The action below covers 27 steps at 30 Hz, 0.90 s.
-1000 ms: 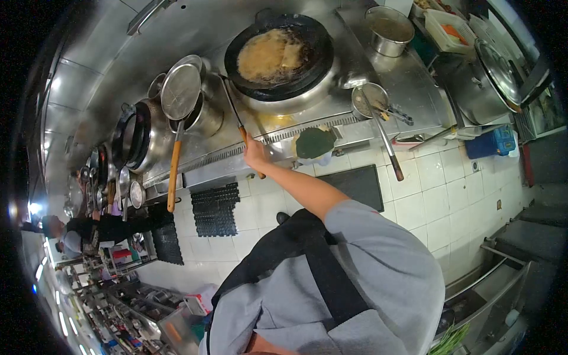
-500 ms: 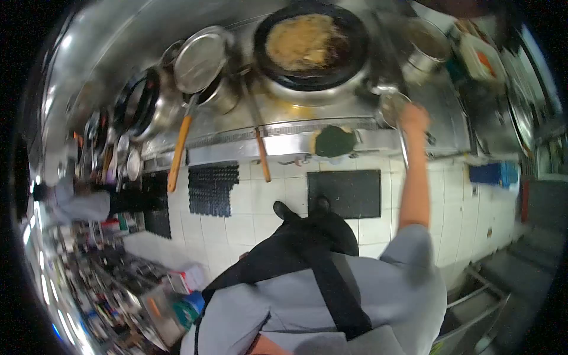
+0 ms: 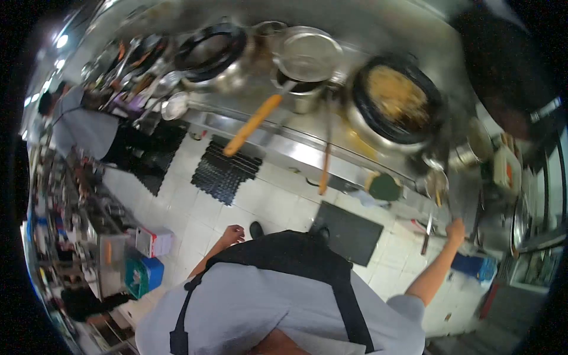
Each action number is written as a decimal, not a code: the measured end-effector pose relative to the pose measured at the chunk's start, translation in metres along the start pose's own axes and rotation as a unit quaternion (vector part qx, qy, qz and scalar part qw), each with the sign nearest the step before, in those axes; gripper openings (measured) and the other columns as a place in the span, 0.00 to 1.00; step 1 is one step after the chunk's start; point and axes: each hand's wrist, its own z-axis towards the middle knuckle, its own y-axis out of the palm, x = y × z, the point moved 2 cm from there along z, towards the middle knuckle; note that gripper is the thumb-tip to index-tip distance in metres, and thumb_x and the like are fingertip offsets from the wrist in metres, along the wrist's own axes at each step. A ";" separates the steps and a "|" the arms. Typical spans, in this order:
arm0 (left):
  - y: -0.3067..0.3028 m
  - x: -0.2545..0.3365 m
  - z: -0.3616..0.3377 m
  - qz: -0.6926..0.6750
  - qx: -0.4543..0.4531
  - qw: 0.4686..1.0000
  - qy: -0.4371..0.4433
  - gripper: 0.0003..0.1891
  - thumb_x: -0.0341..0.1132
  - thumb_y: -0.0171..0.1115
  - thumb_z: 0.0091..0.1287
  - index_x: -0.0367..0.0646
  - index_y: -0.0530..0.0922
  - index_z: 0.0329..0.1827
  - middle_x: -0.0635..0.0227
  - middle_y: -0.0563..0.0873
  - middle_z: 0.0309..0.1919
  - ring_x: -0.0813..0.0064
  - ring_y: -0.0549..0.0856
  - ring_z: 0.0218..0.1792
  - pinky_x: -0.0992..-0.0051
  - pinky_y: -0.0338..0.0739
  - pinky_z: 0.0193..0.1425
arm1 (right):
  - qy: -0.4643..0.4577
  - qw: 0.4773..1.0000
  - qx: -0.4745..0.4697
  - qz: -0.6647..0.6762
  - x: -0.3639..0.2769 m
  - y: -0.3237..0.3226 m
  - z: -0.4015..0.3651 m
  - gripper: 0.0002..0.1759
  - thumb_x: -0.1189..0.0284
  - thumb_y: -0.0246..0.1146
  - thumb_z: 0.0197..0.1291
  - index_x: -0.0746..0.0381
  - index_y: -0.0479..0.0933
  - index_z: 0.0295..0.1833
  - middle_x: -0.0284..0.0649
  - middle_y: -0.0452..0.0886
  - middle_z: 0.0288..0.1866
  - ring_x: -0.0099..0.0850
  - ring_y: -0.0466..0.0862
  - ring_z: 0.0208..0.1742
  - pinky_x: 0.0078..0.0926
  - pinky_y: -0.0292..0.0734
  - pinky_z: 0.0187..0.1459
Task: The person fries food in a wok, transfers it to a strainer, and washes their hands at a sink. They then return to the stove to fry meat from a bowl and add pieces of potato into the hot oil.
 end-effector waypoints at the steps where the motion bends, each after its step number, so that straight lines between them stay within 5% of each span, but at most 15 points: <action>1: -0.017 -0.013 0.002 -0.002 -0.010 1.000 -0.013 0.09 0.33 0.61 0.62 0.42 0.78 0.44 0.65 0.84 0.31 0.73 0.87 0.26 0.78 0.73 0.21 | -0.035 0.998 -0.057 -0.016 0.033 0.047 0.020 0.20 0.73 0.57 0.46 0.68 0.76 0.47 0.62 0.80 0.46 0.60 0.78 0.53 0.51 0.73 0.54; 3: -0.058 -0.053 0.020 0.054 -0.059 0.996 0.031 0.09 0.36 0.60 0.63 0.44 0.79 0.44 0.65 0.85 0.31 0.71 0.88 0.29 0.75 0.75 0.24 | -0.015 1.000 0.011 0.014 -0.003 0.004 -0.034 0.22 0.72 0.58 0.47 0.69 0.75 0.51 0.63 0.79 0.50 0.59 0.77 0.55 0.50 0.72 0.56; 4: -0.080 -0.045 0.008 -0.004 -0.045 0.998 -0.036 0.09 0.36 0.60 0.63 0.45 0.79 0.43 0.66 0.85 0.32 0.71 0.88 0.29 0.73 0.76 0.27 | 0.037 0.999 0.012 0.023 -0.016 -0.010 -0.051 0.24 0.70 0.59 0.49 0.68 0.75 0.54 0.62 0.78 0.53 0.58 0.77 0.58 0.49 0.72 0.58; 5: -0.109 -0.071 0.021 0.008 -0.056 0.996 0.071 0.09 0.36 0.60 0.63 0.45 0.79 0.44 0.66 0.85 0.32 0.70 0.88 0.29 0.73 0.76 0.27 | 0.047 0.998 0.021 0.041 -0.042 -0.035 -0.078 0.24 0.69 0.61 0.49 0.69 0.76 0.53 0.62 0.79 0.53 0.57 0.77 0.58 0.48 0.72 0.57; 7: -0.156 -0.079 0.021 -0.070 -0.007 0.997 0.041 0.09 0.37 0.59 0.63 0.46 0.79 0.44 0.66 0.85 0.33 0.69 0.88 0.31 0.72 0.77 0.29 | 0.034 0.995 0.041 0.080 -0.079 -0.071 -0.109 0.24 0.66 0.64 0.51 0.70 0.76 0.52 0.60 0.80 0.52 0.54 0.79 0.57 0.45 0.73 0.56; 8: -0.179 -0.054 0.010 -0.159 0.050 0.981 -0.097 0.09 0.37 0.59 0.63 0.46 0.79 0.44 0.66 0.85 0.34 0.69 0.88 0.32 0.72 0.77 0.30 | 0.012 0.993 0.051 0.103 -0.097 -0.082 -0.115 0.24 0.65 0.65 0.53 0.70 0.77 0.52 0.59 0.80 0.52 0.52 0.80 0.57 0.43 0.74 0.55; 9: -0.208 -0.060 0.022 -0.204 0.060 0.976 -0.052 0.11 0.39 0.59 0.64 0.45 0.79 0.45 0.65 0.85 0.35 0.68 0.88 0.34 0.71 0.78 0.31 | -0.030 0.987 0.078 0.140 -0.123 -0.098 -0.121 0.26 0.62 0.66 0.56 0.70 0.76 0.54 0.56 0.81 0.51 0.49 0.81 0.56 0.40 0.74 0.55; 12: -0.281 -0.023 0.038 -0.232 0.090 0.968 0.014 0.13 0.40 0.60 0.64 0.43 0.78 0.46 0.64 0.85 0.35 0.70 0.87 0.31 0.72 0.79 0.32 | -0.154 0.971 0.107 0.148 -0.240 -0.166 -0.138 0.27 0.64 0.66 0.58 0.71 0.74 0.58 0.55 0.81 0.53 0.44 0.81 0.56 0.36 0.73 0.56; 14: -0.320 0.023 0.043 -0.234 0.115 0.963 0.062 0.13 0.39 0.60 0.65 0.41 0.78 0.49 0.64 0.86 0.34 0.72 0.86 0.31 0.75 0.79 0.31 | -0.242 0.947 -0.013 0.211 -0.369 -0.231 -0.189 0.24 0.66 0.63 0.60 0.72 0.77 0.56 0.56 0.82 0.52 0.44 0.81 0.56 0.36 0.72 0.57; 16: -0.353 0.072 0.049 -0.259 0.112 0.953 0.108 0.13 0.35 0.60 0.67 0.41 0.77 0.51 0.64 0.86 0.36 0.73 0.86 0.32 0.76 0.79 0.32 | -0.362 0.907 0.082 0.197 -0.477 -0.251 -0.221 0.23 0.66 0.62 0.61 0.70 0.77 0.57 0.56 0.82 0.53 0.45 0.81 0.57 0.36 0.73 0.56; 18: -0.378 0.114 0.053 -0.282 0.103 0.942 0.152 0.12 0.34 0.58 0.68 0.40 0.76 0.52 0.65 0.86 0.38 0.74 0.86 0.33 0.77 0.79 0.34 | -0.391 0.905 0.032 0.164 -0.600 -0.282 -0.295 0.23 0.65 0.64 0.59 0.68 0.78 0.57 0.53 0.81 0.55 0.47 0.81 0.57 0.37 0.74 0.57; 22: -0.413 0.175 0.068 -0.307 0.085 0.925 0.207 0.13 0.33 0.57 0.69 0.39 0.75 0.54 0.63 0.85 0.42 0.72 0.86 0.37 0.75 0.80 0.39 | -0.531 0.842 0.025 0.094 -0.791 -0.242 -0.353 0.23 0.63 0.65 0.56 0.59 0.79 0.57 0.49 0.83 0.52 0.47 0.81 0.55 0.41 0.74 0.58; 27: -0.453 0.190 0.083 -0.313 0.068 0.931 0.176 0.13 0.33 0.58 0.69 0.40 0.76 0.54 0.65 0.85 0.41 0.75 0.86 0.37 0.78 0.79 0.38 | -0.585 0.808 -0.048 0.053 -0.962 -0.182 -0.420 0.15 0.66 0.61 0.57 0.58 0.83 0.48 0.50 0.85 0.45 0.47 0.83 0.51 0.43 0.76 0.53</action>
